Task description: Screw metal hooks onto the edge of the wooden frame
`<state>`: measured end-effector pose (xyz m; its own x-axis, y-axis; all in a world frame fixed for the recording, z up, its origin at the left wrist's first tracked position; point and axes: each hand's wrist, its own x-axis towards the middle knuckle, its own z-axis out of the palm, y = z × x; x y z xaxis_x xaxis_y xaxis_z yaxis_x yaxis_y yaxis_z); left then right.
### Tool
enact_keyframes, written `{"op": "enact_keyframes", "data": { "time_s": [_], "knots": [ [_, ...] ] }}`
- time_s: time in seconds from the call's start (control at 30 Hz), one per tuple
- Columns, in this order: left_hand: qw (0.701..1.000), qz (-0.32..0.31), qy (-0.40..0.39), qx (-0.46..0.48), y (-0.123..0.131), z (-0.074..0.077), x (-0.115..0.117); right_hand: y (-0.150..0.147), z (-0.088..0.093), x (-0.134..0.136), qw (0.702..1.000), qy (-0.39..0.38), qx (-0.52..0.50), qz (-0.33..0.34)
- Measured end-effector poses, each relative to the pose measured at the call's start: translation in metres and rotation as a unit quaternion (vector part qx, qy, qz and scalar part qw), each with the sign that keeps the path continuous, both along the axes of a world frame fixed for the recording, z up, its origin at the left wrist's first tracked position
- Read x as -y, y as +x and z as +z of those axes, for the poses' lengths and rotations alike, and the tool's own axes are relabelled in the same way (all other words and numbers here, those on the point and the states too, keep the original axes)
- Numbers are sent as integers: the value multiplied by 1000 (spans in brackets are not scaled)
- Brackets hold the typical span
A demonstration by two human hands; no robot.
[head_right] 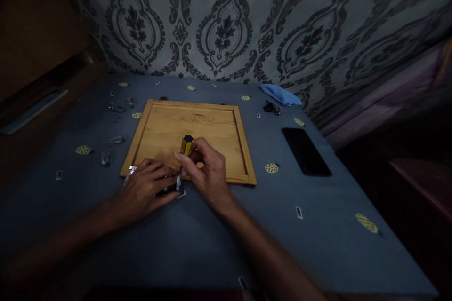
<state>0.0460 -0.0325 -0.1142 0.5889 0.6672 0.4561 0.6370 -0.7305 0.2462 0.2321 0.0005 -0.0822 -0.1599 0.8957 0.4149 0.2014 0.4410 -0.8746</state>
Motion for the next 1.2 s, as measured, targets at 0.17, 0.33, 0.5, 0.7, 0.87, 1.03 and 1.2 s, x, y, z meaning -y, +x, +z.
{"op": "enact_keyframes", "data": {
  "time_s": [0.17, 0.33, 0.5, 0.7, 0.87, 1.03, 1.2],
  "knots": [
    [1000, 5, -6, -15, 0, 0, 0, 1, 2, -1, 1000, -9, -4, 12],
    [1000, 9, -12, -26, 0, 0, 0, 9, 13, -2, 997, -48, 2, 59],
    [1000, 9, -11, -21, 0, -1, 0, 20, 16, -1, 993, -56, 20, 102],
    [1000, 6, -13, -18, 0, -2, 0, 20, 15, -1, 995, -57, 15, 80],
    [1000, 3, -14, -17, -1, 1, 0, 15, 16, 1, 996, -56, 10, 67],
    [1000, 4, -14, -15, 0, 1, 0, 12, 13, 2, 998, -34, 20, 58],
    [1000, 2, -19, -22, -1, 1, 1, 9, 9, 3, 998, -29, 14, 46]
  ]
}}
